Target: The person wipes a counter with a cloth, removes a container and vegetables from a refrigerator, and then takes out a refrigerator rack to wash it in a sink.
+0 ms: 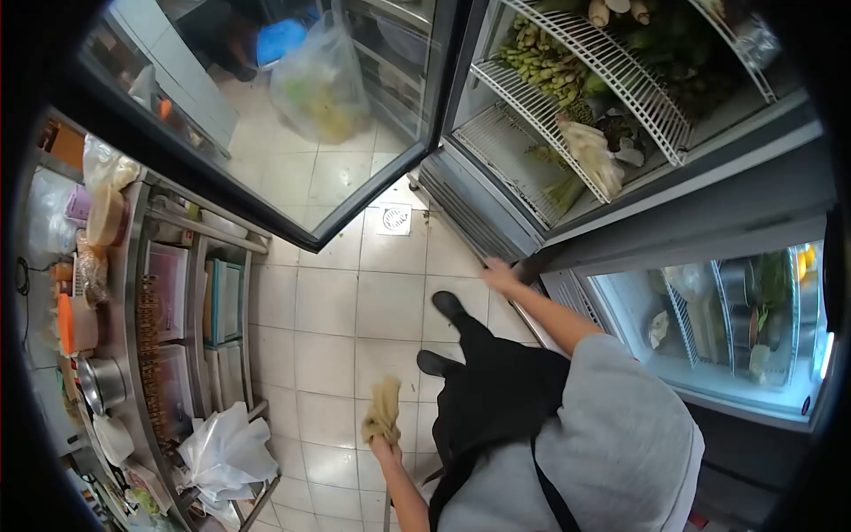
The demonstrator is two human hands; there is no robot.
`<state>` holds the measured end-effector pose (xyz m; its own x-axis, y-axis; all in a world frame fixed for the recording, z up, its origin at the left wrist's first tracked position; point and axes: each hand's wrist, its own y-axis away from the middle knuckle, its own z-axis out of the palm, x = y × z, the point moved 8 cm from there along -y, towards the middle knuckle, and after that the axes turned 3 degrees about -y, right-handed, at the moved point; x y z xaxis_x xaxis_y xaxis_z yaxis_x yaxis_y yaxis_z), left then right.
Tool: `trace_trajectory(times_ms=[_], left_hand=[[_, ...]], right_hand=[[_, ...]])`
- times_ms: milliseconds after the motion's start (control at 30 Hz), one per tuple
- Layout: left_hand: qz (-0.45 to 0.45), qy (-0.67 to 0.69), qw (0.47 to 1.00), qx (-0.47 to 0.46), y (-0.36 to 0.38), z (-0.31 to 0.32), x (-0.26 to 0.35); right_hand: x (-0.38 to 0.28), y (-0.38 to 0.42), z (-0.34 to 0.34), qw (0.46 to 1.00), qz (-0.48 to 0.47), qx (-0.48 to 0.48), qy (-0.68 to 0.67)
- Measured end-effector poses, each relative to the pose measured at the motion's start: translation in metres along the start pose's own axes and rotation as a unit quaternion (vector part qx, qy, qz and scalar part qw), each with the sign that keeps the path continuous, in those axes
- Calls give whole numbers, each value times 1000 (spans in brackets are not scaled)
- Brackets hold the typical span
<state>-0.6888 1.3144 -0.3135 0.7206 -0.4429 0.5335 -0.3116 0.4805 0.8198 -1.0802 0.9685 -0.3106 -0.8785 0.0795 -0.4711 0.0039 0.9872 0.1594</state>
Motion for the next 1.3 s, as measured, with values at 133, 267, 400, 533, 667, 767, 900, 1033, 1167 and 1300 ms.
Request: trace_trajectory(times_ms=[133,267,400,533,667,767,900,1033,1167,1300], left_hand=[[12,50,995,82,14,-56,-55],[-96,24,994,55,3,-32,-94],[-128,-77,985,80,-19,38,-114],[-126,-303,944,39,-22,126,-111],[-115,-441,890,-29,-25,169,-130],[-84,-473,876,-52,-29,189,-138],[-76,-437,894,-66,-38,216,-129],[-28,-434,898,-66,-46,226,-106],[-3,-418,907,-51,-53,196,-93],[9,-431,901,-53,-47,183,-70]], right_hand=[[148,-48,-68,950,312,20,-15],[239,-123,-108,935,339,107,-3],[324,-184,-113,904,329,236,140],[325,-196,-118,886,437,152,-26],[335,-192,-119,872,454,180,19],[360,-199,-98,878,410,183,-163],[241,-150,-62,770,329,246,-488],[39,-91,-126,970,53,107,-213],[-60,-63,-259,946,-204,240,-71],[-59,-64,-351,919,-218,327,13]])
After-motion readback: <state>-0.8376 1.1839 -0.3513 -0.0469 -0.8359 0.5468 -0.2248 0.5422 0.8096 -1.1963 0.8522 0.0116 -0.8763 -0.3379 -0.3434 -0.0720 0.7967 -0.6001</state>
